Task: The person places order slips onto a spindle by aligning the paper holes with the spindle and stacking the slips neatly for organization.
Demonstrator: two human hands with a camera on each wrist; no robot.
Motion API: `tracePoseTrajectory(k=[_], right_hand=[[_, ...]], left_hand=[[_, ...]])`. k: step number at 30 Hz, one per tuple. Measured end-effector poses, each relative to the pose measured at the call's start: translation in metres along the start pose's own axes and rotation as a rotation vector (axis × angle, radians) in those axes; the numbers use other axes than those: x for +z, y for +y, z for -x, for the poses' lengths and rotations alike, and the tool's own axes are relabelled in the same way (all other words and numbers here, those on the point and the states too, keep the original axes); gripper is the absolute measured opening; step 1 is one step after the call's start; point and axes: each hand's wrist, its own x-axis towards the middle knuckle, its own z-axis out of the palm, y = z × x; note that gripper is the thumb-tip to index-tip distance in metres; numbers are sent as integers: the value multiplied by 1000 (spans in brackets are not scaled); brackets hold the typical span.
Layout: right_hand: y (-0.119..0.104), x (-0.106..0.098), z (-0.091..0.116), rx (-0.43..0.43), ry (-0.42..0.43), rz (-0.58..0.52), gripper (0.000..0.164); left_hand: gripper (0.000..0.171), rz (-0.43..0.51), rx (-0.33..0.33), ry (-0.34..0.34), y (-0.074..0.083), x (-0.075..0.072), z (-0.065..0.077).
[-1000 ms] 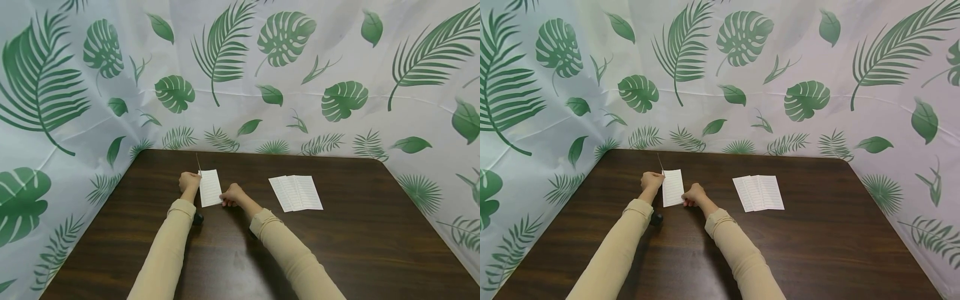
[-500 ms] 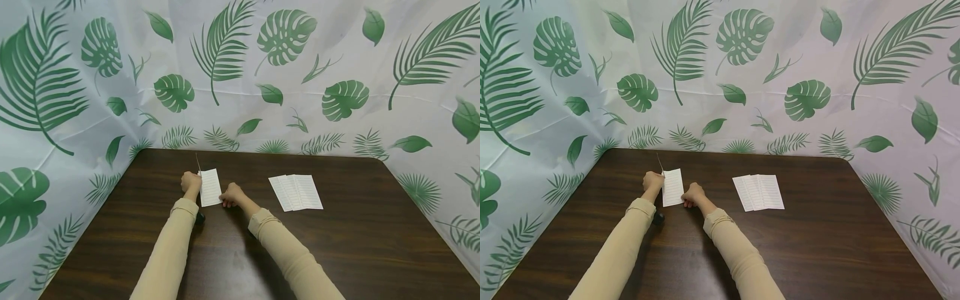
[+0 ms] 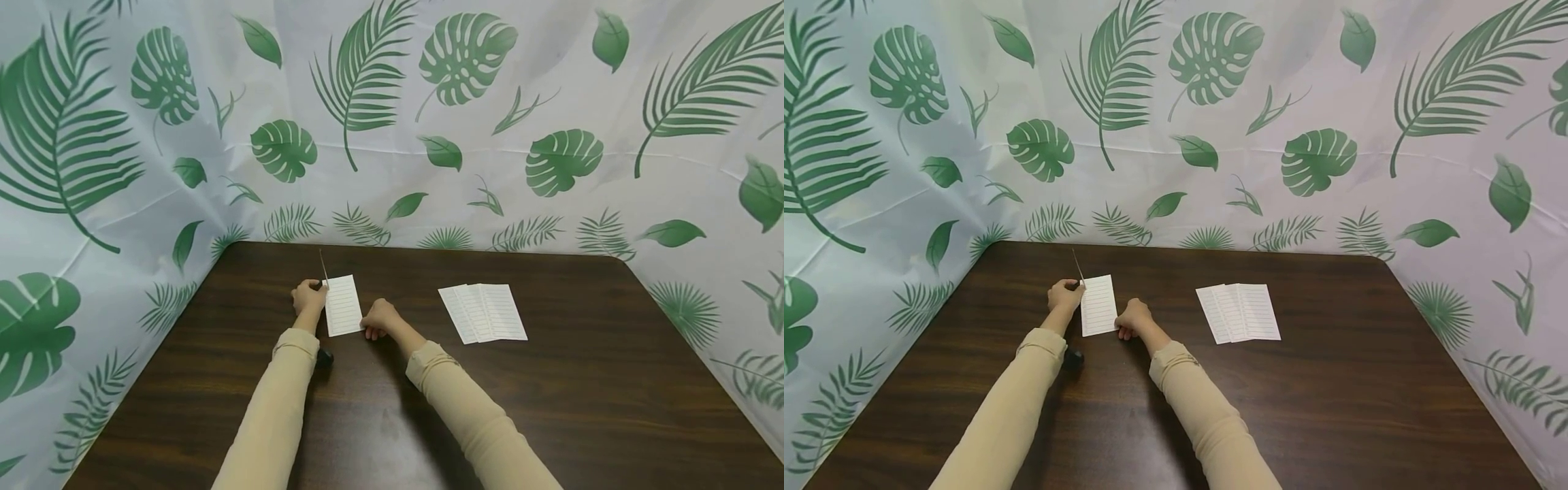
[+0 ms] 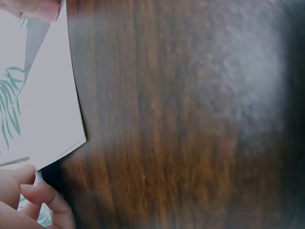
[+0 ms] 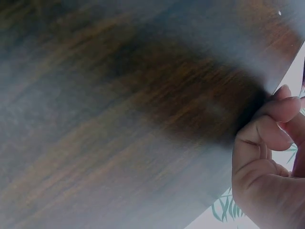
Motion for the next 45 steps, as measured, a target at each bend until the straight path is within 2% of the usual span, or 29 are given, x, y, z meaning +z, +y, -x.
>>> tracePoseTrajectory(k=[1, 2, 4, 5, 9, 11, 12, 15, 23, 31, 37, 45], right_hand=[[0, 0, 1, -4, -1, -7, 28], [1, -1, 2, -7, -1, -13, 28], [1, -1, 4, -12, -1, -28, 27], [1, -1, 4, -13, -1, -33, 26], [2, -2, 6, -23, 3, -58, 20], [3, -1, 7, -38, 15, -91, 17], [5, -1, 7, -49, 22, -109, 16], [7, -1, 9, -82, 43, -162, 14], [16, -13, 17, -80, 56, -196, 8], [26, -32, 28, -104, -5, -170, 11], [32, -48, 36, -135, -51, -144, 14], [42, -75, 47, -251, -34, 3, 20]], left_hand=[[28, 4, 6, -7, -4, 2, -5], [32, 20, -7, -51, -2, -1, -3], [31, 40, -6, -73, 0, -6, 0], [31, 92, 14, -86, -2, -8, 1], [31, 120, 20, -134, 16, -30, 29], [30, 130, 32, -137, 25, -39, 44], [33, 99, -1, -163, 36, -48, 56], [33, 95, 12, -156, 41, -53, 68], [32, 17, 49, -112, 45, -50, 75], [32, 41, 57, -106, 39, -48, 73], [33, 43, 48, -124, 36, -50, 73], [34, 9, 73, -114, 39, -50, 72]])
